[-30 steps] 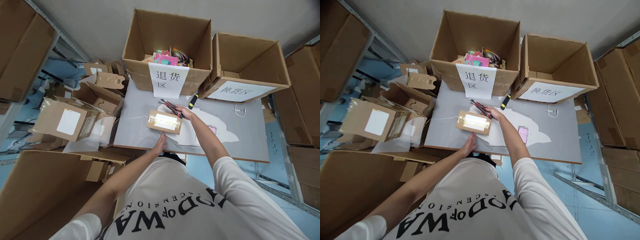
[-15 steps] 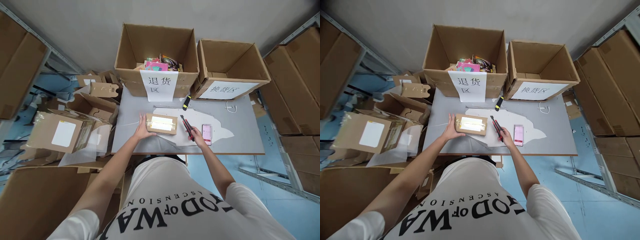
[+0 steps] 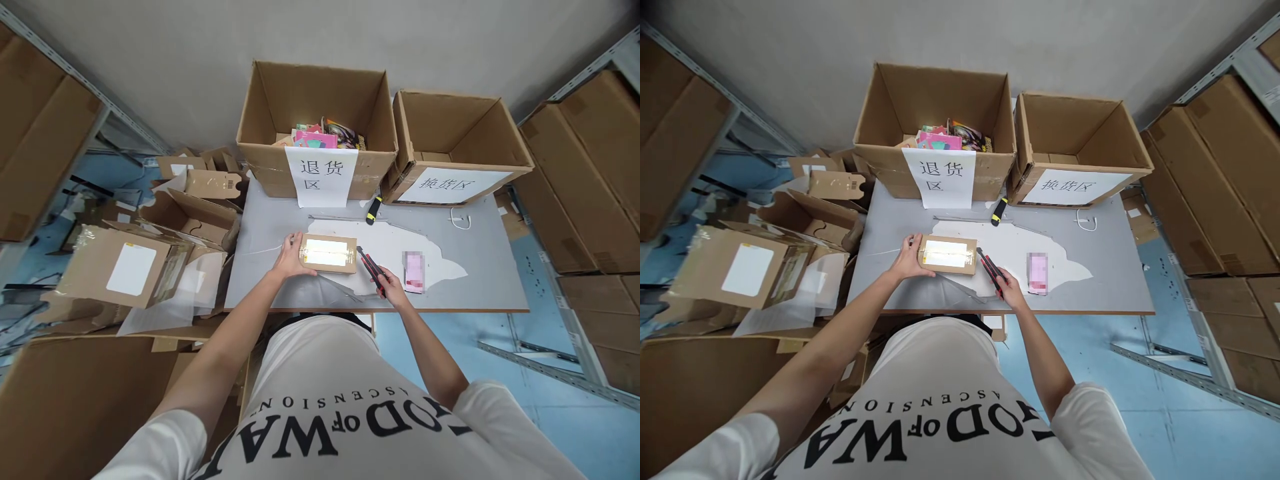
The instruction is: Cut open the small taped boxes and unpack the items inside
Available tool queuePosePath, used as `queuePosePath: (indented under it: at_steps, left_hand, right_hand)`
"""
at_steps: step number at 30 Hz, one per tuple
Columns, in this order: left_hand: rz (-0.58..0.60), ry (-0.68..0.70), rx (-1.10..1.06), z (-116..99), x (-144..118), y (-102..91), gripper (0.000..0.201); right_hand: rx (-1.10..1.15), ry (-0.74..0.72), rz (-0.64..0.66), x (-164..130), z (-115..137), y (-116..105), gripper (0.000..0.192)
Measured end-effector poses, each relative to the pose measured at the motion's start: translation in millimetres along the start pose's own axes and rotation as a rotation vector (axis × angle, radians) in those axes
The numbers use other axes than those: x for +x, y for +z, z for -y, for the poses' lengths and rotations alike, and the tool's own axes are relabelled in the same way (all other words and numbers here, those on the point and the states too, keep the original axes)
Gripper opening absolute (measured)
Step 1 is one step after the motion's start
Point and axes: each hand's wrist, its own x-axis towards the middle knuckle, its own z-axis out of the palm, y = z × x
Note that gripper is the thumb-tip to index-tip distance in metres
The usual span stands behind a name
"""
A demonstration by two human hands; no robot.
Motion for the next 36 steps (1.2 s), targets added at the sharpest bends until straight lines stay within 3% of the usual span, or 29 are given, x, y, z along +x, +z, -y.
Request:
queuePosePath:
  at_steps: [7, 15, 20, 25, 30, 33, 36]
  left_hand:
    - [0.009, -0.037, 0.287, -12.1, 2.3, 2.3, 0.139]
    - [0.012, -0.066, 0.380, -14.3, 0.9, 1.8, 0.135]
    - [0.005, -0.058, 0.375, -10.8, 1.3, 4.2, 0.134]
    - [0.012, -0.034, 0.367, -7.5, 1.7, 4.6, 0.135]
    - [0.010, -0.031, 0.349, -7.9, 1.9, 4.4, 0.138]
    - [0.009, -0.053, 0.339, -8.1, 0.6, 5.4, 0.138]
    - [-0.003, -0.054, 0.320, -6.9, -3.2, 7.2, 0.138]
  right_hand:
    - [-0.155, 0.025, 0.008, -2.0, 1.9, -7.1, 0.073]
    - [-0.227, 0.043, 0.084, -9.6, 6.0, -17.5, 0.069]
    - [-0.221, 0.082, 0.110, -24.2, -1.0, -9.6, 0.069]
    - [-0.144, 0.094, 0.052, -35.5, -12.0, -5.6, 0.070]
    - [-0.120, 0.116, 0.009, -54.5, -20.7, -29.5, 0.069]
    - [-0.103, 0.060, -0.113, -58.2, -28.8, -40.4, 0.071]
    - [-0.164, -0.020, -0.239, -46.9, -38.4, -37.8, 0.069]
